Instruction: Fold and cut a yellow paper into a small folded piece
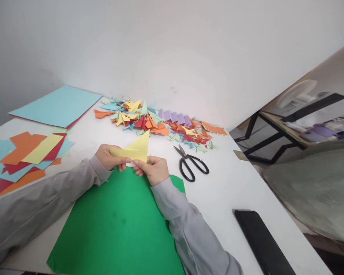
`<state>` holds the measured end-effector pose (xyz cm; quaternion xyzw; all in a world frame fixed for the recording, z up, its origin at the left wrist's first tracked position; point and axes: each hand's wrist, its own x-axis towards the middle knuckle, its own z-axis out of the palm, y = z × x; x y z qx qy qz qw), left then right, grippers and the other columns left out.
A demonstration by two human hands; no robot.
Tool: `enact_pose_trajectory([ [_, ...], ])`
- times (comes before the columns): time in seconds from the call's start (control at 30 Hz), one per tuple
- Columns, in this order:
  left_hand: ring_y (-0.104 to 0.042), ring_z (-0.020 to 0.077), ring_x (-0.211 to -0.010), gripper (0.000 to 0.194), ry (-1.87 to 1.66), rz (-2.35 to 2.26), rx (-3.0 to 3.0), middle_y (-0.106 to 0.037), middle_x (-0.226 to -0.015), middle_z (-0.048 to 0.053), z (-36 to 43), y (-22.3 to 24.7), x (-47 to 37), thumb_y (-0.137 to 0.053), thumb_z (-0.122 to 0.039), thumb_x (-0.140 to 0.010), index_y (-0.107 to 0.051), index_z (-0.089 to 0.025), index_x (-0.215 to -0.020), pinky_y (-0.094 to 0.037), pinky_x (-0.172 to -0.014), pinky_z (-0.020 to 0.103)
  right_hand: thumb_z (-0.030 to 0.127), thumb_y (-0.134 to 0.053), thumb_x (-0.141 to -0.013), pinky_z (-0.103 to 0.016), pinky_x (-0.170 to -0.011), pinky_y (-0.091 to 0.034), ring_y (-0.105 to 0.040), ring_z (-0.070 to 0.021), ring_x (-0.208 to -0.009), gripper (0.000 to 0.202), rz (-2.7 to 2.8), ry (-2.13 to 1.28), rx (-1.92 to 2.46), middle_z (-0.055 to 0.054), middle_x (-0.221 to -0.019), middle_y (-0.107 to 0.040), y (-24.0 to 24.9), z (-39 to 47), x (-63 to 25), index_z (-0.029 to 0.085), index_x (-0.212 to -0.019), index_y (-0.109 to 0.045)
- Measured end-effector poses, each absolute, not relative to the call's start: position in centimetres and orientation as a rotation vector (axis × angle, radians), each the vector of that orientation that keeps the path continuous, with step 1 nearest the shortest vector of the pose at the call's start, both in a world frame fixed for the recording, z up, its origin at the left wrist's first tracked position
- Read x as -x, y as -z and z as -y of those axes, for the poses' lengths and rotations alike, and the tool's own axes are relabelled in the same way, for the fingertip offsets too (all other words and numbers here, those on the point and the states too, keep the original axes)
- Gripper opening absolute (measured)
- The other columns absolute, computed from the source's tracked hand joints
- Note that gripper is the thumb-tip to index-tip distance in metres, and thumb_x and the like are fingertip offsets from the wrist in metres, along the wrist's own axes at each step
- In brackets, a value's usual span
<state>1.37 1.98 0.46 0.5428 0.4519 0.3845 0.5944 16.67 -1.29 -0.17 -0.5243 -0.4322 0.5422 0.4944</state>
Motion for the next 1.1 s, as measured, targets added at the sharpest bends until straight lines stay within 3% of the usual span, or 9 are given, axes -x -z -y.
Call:
enact_pose_trajectory([
  [0.3,-0.056,0.0111,-0.042,0.031,-0.937,-0.906,-1.064,-0.062,-0.048,0.002,-2.2,-0.5,-1.3,-0.078,-0.026,-0.042,-0.061,-0.007,-0.059,-0.047,-0.038,0.021,0.030,-0.073,-0.057,-0.023,-0.039,-0.046,-0.054,-0.0102,-0.037,0.017,1.105,-1.047,1.145,-0.002,-0.050,-0.065,-0.2,2.3,-16.3,0.016,-0.051,-0.063],
  [0.53,-0.062,0.0135,-0.058,0.038,-1.106,-0.915,-0.897,-0.067,-0.061,0.002,-2.4,-0.5,-1.2,-0.080,-0.027,-0.035,-0.066,-0.011,-0.066,-0.051,-0.060,0.027,0.031,-0.073,-0.056,-0.021,-0.037,-0.043,-0.050,-0.0097,-0.035,0.018,1.290,-0.940,1.208,-0.001,-0.043,-0.061,-0.3,2.2,-17.3,0.017,-0.050,-0.065],
  [0.8,-0.040,0.0033,-0.033,0.026,-1.046,-1.047,-1.099,-0.050,-0.034,-0.006,-2.3,-1.2,-0.9,-0.078,-0.029,-0.039,-0.063,-0.013,-0.053,-0.032,-0.035,0.017,0.032,-0.075,-0.052,-0.020,-0.037,-0.042,-0.051,-0.0087,-0.036,0.021,1.329,-1.121,1.181,-0.002,-0.048,-0.063,-0.2,2.1,-17.4,0.015,-0.054,-0.064],
  [1.1,-0.058,0.0123,-0.049,0.027,-1.088,-0.995,-1.133,-0.065,-0.053,0.002,-2.1,-0.6,-1.1,-0.078,-0.029,-0.040,-0.064,-0.012,-0.055,-0.047,-0.048,0.023,0.034,-0.074,-0.053,-0.020,-0.033,-0.037,-0.047,-0.0078,-0.033,0.025,1.275,-1.071,1.256,-0.001,-0.044,-0.061,-0.4,2.2,-17.2,0.015,-0.049,-0.059],
])
